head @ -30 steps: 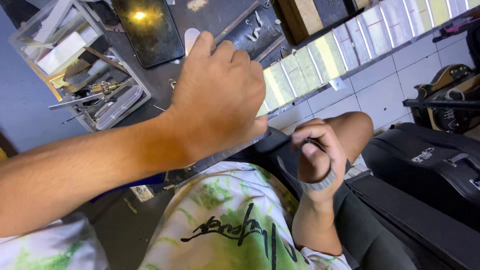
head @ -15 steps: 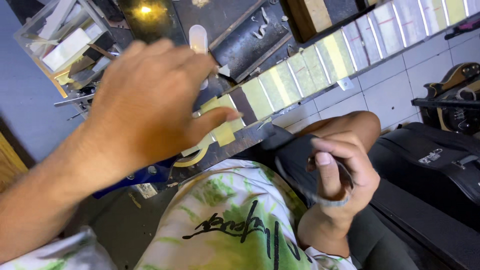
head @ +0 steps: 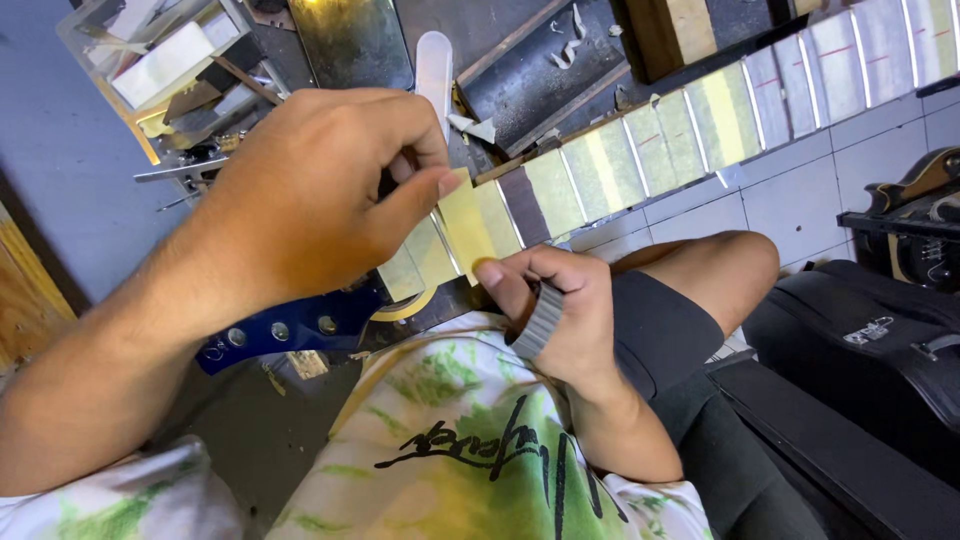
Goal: The person sands the taped fretboard of a guitar neck using a sanding strip. They repeatedly rub the sanding strip along the fretboard, remove pieces of tape to check the surface, and continue sanding.
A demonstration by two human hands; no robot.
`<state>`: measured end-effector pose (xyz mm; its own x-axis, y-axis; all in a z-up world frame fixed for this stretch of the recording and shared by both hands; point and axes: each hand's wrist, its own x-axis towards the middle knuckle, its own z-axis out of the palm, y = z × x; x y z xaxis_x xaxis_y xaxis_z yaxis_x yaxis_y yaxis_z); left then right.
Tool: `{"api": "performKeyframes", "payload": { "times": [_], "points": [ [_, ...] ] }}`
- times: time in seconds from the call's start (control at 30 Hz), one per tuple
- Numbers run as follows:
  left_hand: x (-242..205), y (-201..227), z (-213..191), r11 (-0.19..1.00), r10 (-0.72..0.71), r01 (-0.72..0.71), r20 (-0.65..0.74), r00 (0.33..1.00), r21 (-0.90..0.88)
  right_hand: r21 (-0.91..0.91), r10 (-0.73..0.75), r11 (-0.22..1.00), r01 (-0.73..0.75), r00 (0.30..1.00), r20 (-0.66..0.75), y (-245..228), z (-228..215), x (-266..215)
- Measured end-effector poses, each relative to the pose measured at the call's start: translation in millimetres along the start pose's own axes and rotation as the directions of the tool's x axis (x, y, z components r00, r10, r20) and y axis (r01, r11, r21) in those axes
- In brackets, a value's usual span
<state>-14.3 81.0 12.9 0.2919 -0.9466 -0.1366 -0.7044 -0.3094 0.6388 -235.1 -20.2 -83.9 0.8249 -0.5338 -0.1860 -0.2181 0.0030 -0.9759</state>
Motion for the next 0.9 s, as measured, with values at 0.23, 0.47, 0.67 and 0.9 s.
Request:
{"api": "performKeyframes", "payload": {
  "times": [0.23, 0.47, 0.67, 0.9],
  "points": [
    [12.5, 12.7, -3.8, 0.983, 0.044, -0.036, 0.043, 0.998, -0.18, 0.028, -0.113, 0.993, 0.117, 0.987, -0.117, -3.0, -15.8, -14.7],
    [38.0, -10.1, 31.7, 0.931, -0.088, 0.094, 0.034, 0.996, -0.352, -0.027, -0.022, 1.0, 0.015, 0.966, -0.256, 9.3, -27.6, -6.7],
    [33.0, -20.0, 44.8, 0.805, -0.168, 0.186, 0.086, 0.982, -0.563, -0.018, 0.011, 1.0, -0.016, 0.963, -0.269, 13.2, -24.5, -10.3],
    [33.4, -19.3, 43.6, 0.805, -0.185, 0.213, 0.108, 0.977, -0.553, -0.077, -0.019, 0.997, -0.001, 0.966, -0.257, 11.6, -25.2, -10.4]
  ]
}}
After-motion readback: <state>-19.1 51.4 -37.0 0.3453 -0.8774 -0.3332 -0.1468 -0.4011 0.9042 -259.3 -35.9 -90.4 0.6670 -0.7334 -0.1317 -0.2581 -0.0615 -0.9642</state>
